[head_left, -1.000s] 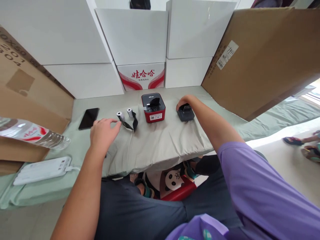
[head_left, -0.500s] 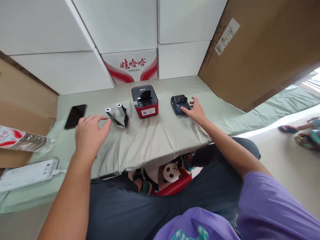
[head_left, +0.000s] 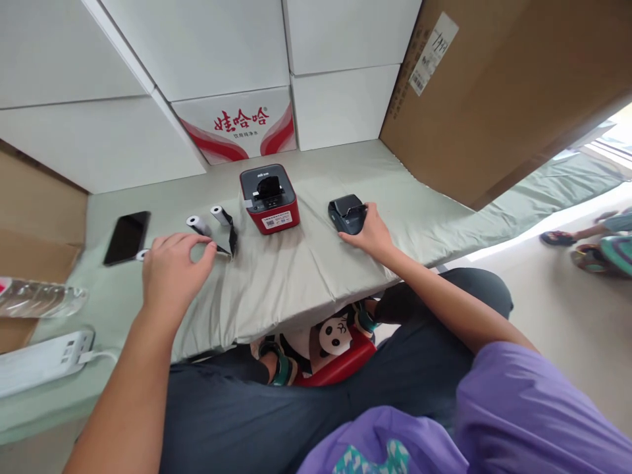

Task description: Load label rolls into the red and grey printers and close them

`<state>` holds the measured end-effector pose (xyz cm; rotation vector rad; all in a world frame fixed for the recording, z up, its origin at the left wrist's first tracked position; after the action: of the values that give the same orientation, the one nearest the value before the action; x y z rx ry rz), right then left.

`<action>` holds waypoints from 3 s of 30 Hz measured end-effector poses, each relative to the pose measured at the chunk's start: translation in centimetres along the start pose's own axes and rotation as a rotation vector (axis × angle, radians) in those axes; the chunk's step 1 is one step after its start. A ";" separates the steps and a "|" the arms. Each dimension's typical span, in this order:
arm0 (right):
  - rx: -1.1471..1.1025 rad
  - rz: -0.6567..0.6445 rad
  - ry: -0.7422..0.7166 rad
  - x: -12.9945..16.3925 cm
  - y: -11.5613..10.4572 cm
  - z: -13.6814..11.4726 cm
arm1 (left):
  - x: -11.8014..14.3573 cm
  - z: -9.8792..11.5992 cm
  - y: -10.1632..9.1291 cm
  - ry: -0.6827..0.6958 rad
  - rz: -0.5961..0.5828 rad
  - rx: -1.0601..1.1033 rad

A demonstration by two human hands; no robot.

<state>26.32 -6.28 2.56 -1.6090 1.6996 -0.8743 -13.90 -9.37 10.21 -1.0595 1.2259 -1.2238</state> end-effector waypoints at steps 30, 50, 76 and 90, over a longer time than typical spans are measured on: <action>0.005 -0.085 -0.295 -5.9 -4.3 -0.9 | -0.5 -0.3 0.9 -0.007 -0.073 -0.048; 0.556 -0.610 -0.030 -8.9 -5.5 -4.1 | -0.1 -0.8 1.2 -0.009 -0.102 0.002; 0.155 -0.428 -0.719 0.8 2.7 -21.8 | -1.5 -5.5 -1.0 -0.270 -0.300 0.004; 0.334 -0.652 -0.678 0.8 15.2 -30.1 | -1.9 -13.4 0.9 -0.296 -0.284 0.142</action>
<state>-7.06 -5.35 7.63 -1.9401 0.5351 -0.7192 -27.08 -6.61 8.38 -1.2862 0.7688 -1.2913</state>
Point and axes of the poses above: each hand's wrist, its own x-axis away from the middle knuckle, its own y-axis out of the palm, z = x × y, the point moved 1 cm from there along -x, towards the middle knuckle, and after that the axes turned 13 degrees about -z, right-handed, at the moved point
